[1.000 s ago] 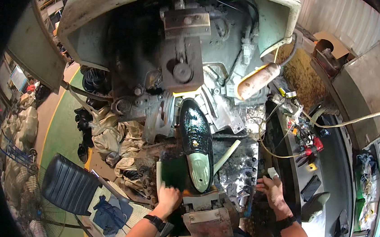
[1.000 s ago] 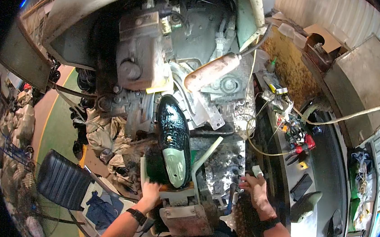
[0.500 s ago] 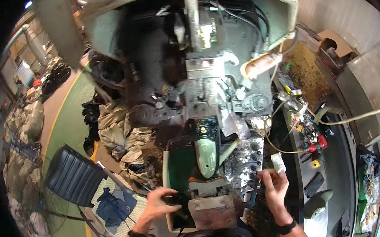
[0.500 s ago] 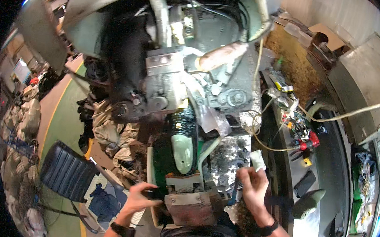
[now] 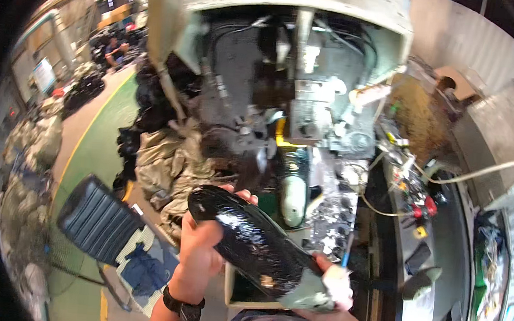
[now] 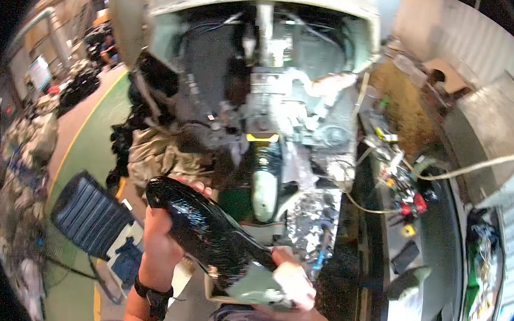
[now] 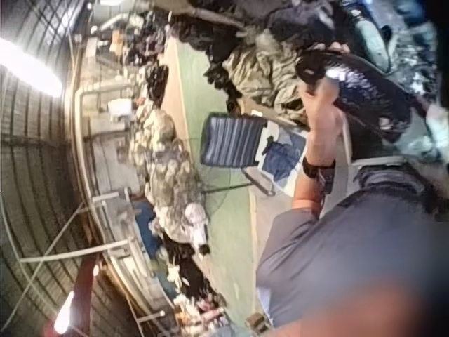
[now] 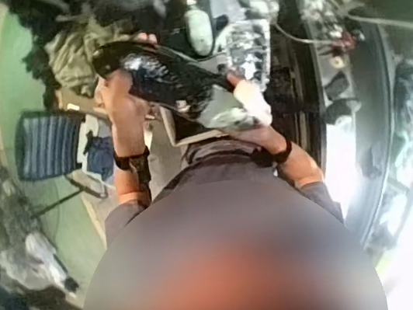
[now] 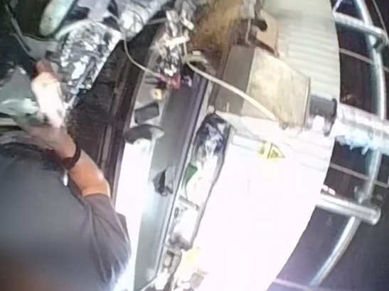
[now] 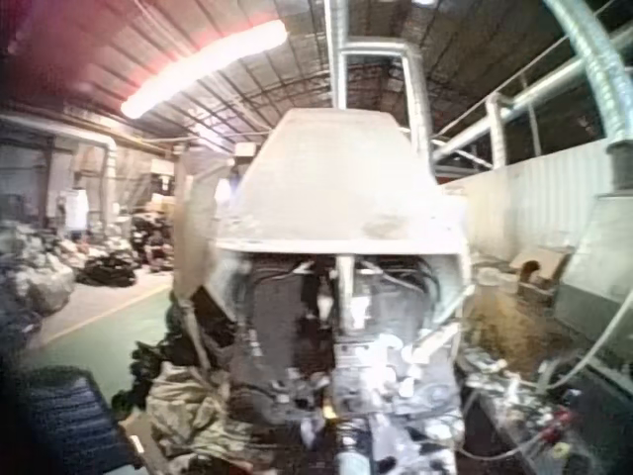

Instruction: The person is performing a shoe lasting operation using a machine and placing the lasted shoes on a conveyor belt.

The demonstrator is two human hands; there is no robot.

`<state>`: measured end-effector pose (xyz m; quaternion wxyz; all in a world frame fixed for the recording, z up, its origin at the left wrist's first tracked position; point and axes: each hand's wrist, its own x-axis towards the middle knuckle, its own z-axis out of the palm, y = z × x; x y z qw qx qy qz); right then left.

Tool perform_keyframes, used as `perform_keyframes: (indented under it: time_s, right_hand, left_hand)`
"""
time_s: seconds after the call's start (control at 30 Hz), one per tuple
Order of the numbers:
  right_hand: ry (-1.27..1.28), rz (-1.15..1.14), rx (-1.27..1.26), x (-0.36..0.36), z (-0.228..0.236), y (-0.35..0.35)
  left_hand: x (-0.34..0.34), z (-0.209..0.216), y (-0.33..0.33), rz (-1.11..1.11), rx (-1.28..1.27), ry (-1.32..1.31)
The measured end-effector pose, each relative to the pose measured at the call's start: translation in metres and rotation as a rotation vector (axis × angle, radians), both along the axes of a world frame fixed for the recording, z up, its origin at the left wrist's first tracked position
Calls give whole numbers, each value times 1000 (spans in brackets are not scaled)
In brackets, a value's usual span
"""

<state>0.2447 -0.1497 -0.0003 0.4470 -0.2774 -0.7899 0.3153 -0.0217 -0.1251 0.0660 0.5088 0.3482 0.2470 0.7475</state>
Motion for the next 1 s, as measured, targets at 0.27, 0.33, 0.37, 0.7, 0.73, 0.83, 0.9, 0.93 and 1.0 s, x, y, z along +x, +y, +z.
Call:
perform_keyframes:
  time_s: [0.27, 0.33, 0.37, 0.7, 0.73, 0.83, 0.9, 0.93, 1.0]
  right_hand:
    - [1562, 188, -1487, 60, -16, -66]
    - [1956, 509, -1429, 79, -25, -81]
    - [1957, 380, -1394, 87, -28, -92]
    - [2286, 121, -1064, 191, -50, -180]
    - [2173, -125, -1145, 207, -54, -190]
    - [2139, -391, -1143, 253, -72, -212]
    - [2198, -488, -1108, 287, -84, -228]
    - [2191, -484, -1039, 302, -89, -238]
    - [2222, -514, -976, 330, -98, -255]
  left_hand:
    - [132, -16, 33, -920, -10, -269]
    - [168, -19, 28, -945, -65, -148]
    - [185, -21, 25, -987, -76, -141]
    - [360, -44, -7, -1202, -240, -18]
    - [380, -50, -12, -1190, -248, 38]
    - [444, -79, -30, -1169, -259, 120]
    - [493, -108, -45, -1094, -302, 157]
    - [517, -123, -53, -989, -370, 232]
    - [571, -152, -67, -769, -648, 236]
